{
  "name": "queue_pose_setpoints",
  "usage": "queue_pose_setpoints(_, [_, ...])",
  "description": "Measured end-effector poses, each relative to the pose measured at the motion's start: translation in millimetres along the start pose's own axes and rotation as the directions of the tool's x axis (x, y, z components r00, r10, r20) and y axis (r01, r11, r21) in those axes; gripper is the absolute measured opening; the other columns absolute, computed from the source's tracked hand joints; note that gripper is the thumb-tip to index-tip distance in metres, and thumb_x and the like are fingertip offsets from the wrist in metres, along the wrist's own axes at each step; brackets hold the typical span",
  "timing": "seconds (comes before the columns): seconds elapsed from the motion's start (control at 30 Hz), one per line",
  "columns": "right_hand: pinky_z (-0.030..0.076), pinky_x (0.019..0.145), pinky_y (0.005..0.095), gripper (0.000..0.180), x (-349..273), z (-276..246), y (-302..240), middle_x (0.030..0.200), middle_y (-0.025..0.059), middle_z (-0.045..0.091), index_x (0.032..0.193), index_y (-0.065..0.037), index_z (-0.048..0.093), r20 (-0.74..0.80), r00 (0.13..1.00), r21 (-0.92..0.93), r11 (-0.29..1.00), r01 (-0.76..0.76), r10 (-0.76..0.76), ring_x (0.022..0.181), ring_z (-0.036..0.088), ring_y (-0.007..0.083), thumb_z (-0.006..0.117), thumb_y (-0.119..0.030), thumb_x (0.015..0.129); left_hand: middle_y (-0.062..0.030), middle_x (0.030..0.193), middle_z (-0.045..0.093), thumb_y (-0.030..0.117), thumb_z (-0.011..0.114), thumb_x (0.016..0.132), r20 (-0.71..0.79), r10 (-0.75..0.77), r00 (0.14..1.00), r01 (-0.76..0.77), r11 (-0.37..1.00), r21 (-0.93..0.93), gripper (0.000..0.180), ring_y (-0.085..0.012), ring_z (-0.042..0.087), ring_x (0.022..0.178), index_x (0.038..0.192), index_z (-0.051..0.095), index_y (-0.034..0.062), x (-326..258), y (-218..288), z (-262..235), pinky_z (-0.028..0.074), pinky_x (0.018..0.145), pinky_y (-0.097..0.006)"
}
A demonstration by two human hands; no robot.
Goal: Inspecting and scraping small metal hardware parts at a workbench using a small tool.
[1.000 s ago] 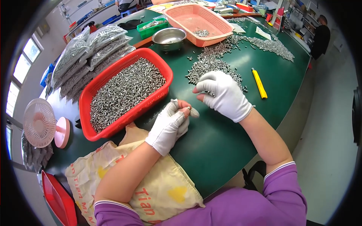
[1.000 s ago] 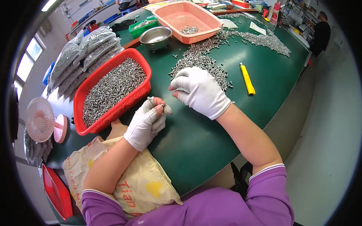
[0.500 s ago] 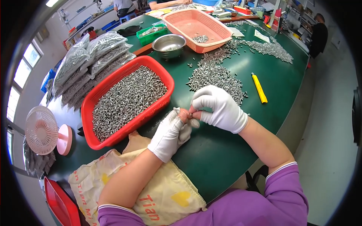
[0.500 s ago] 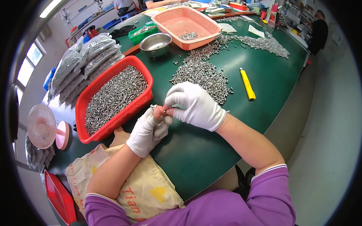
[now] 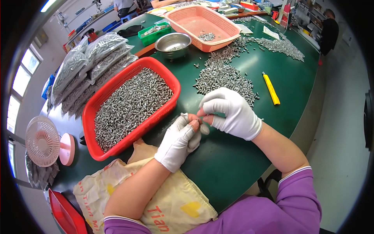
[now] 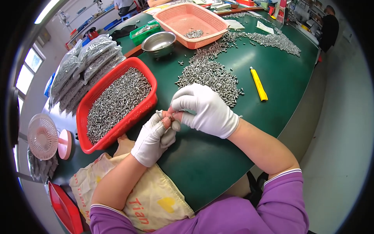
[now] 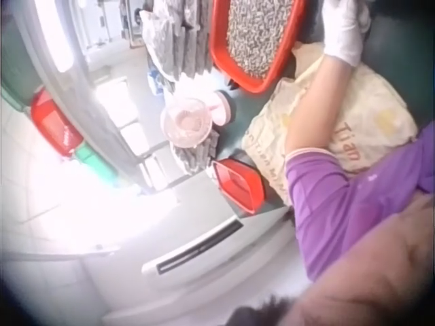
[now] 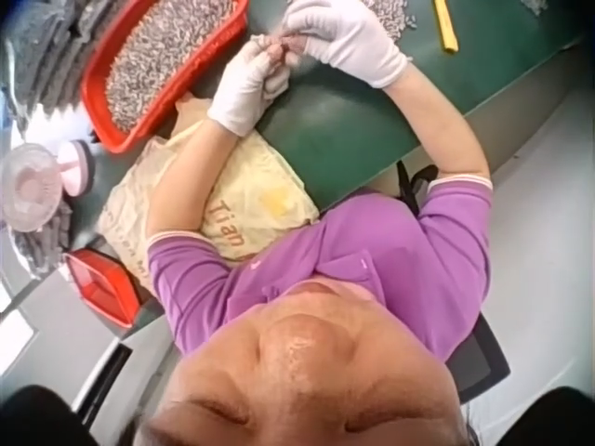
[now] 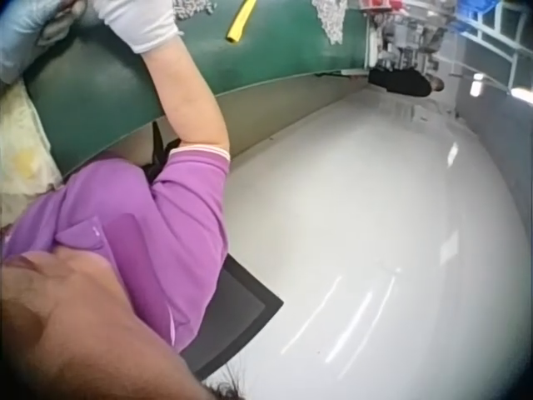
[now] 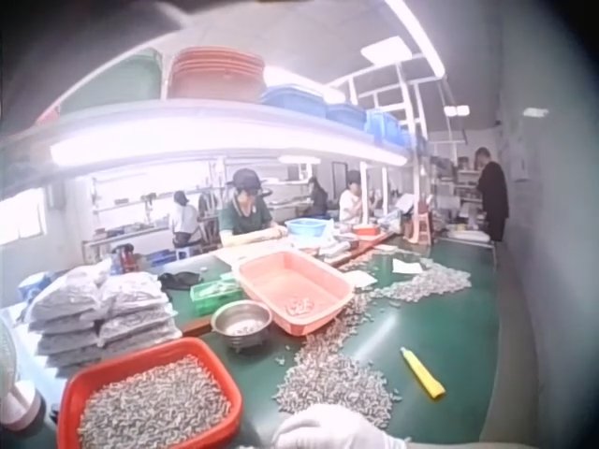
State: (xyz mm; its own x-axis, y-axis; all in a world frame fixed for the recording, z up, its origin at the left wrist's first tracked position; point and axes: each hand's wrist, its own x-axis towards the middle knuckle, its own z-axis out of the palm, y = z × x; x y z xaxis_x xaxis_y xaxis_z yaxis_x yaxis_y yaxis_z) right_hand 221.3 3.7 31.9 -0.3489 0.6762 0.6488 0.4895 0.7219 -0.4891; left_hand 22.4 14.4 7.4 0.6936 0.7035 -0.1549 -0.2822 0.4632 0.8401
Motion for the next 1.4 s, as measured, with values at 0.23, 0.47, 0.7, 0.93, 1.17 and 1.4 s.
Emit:
queue_pose_setpoints(0.23, [0.05, 0.072, 0.0359, 0.018, 0.8, -2.1, 0.2, 0.088, 0.0062, 0.064, 0.084, -0.008, 0.066, 0.002, 1.0, 0.017, 0.999, 0.031, -0.031, 0.08, 0.062, 0.0256, 0.076, -0.006, 0.068, -0.0004, 0.085, 0.059, 0.034, 0.063, 0.091, -0.035, 0.004, 0.999, -0.004, 1.0, -0.024, 0.031, -0.0038, 0.033, 0.048, 0.102, 0.052, 0.0084, -0.5, -1.3, 2.0, 0.027, 0.047, -0.019])
queue_pose_setpoints(0.47, [0.049, 0.068, 0.0364, 0.018, 1.3, -1.9, 0.5, 0.088, 0.0067, 0.065, 0.082, -0.009, 0.064, 0.031, 0.995, -0.086, 0.992, 0.093, -0.091, 0.077, 0.062, 0.0271, 0.075, -0.008, 0.068, 0.0003, 0.082, 0.056, 0.027, 0.053, 0.098, -0.041, 0.006, 0.999, -0.004, 0.999, 0.043, 0.021, -0.0044, 0.036, 0.052, 0.103, 0.051, 0.0073, -1.9, 0.6, 4.1, 0.028, 0.047, -0.019])
queue_pose_setpoints(0.7, [0.05, 0.066, 0.0372, 0.018, 2.8, 0.5, 1.4, 0.087, 0.0071, 0.065, 0.083, -0.009, 0.063, 0.012, 0.99, -0.101, 0.985, 0.138, -0.137, 0.074, 0.062, 0.0281, 0.074, -0.007, 0.068, 0.0004, 0.084, 0.057, 0.035, 0.063, 0.091, -0.037, 0.011, 0.999, -0.01, 1.0, 0.013, 0.03, -0.004, 0.033, 0.051, 0.103, 0.052, 0.0096, -1.7, -1.0, 2.9, 0.027, 0.048, -0.019])
queue_pose_setpoints(0.93, [0.05, 0.063, 0.0376, 0.018, 5.3, -1.9, -2.0, 0.085, 0.0066, 0.064, 0.08, -0.009, 0.062, 0.052, 0.984, -0.192, 0.965, 0.178, -0.171, 0.072, 0.061, 0.0274, 0.073, -0.006, 0.067, 0.0002, 0.083, 0.057, 0.034, 0.062, 0.092, -0.051, -0.002, 0.999, 0.002, 1.0, -0.007, 0.027, -0.0048, 0.033, 0.051, 0.102, 0.053, 0.0108, -1.6, -2.0, 2.7, 0.026, 0.048, -0.02])
queue_pose_setpoints(1.17, [0.05, 0.07, 0.0361, 0.016, 3.5, -8.2, 2.6, 0.088, 0.0057, 0.065, 0.078, -0.008, 0.065, -0.092, 0.995, -0.341, 0.94, -0.01, -0.023, 0.079, 0.062, 0.0269, 0.074, -0.002, 0.066, -0.0028, 0.087, 0.058, 0.024, 0.054, 0.097, -0.029, 0.027, 0.999, -0.028, 0.999, -0.044, 0.017, -0.0057, 0.037, 0.053, 0.101, 0.047, 0.0099, -1.2, -3.2, 0.5, 0.03, 0.048, -0.019])
queue_pose_setpoints(1.4, [0.047, 0.088, 0.0395, 0.012, -4.9, -16.2, 18.4, 0.107, 0.0098, 0.063, 0.082, -0.009, 0.068, -0.062, 0.947, -0.511, 0.805, -0.301, 0.314, 0.1, 0.058, 0.0301, 0.072, -0.015, 0.072, -0.0039, 0.094, 0.059, 0.024, 0.066, 0.088, -0.006, 0.055, 0.998, -0.055, 0.984, -0.168, 0.024, -0.0063, 0.036, 0.055, 0.103, 0.051, 0.0127, 3.7, -9.0, -7.2, 0.031, 0.053, -0.021])
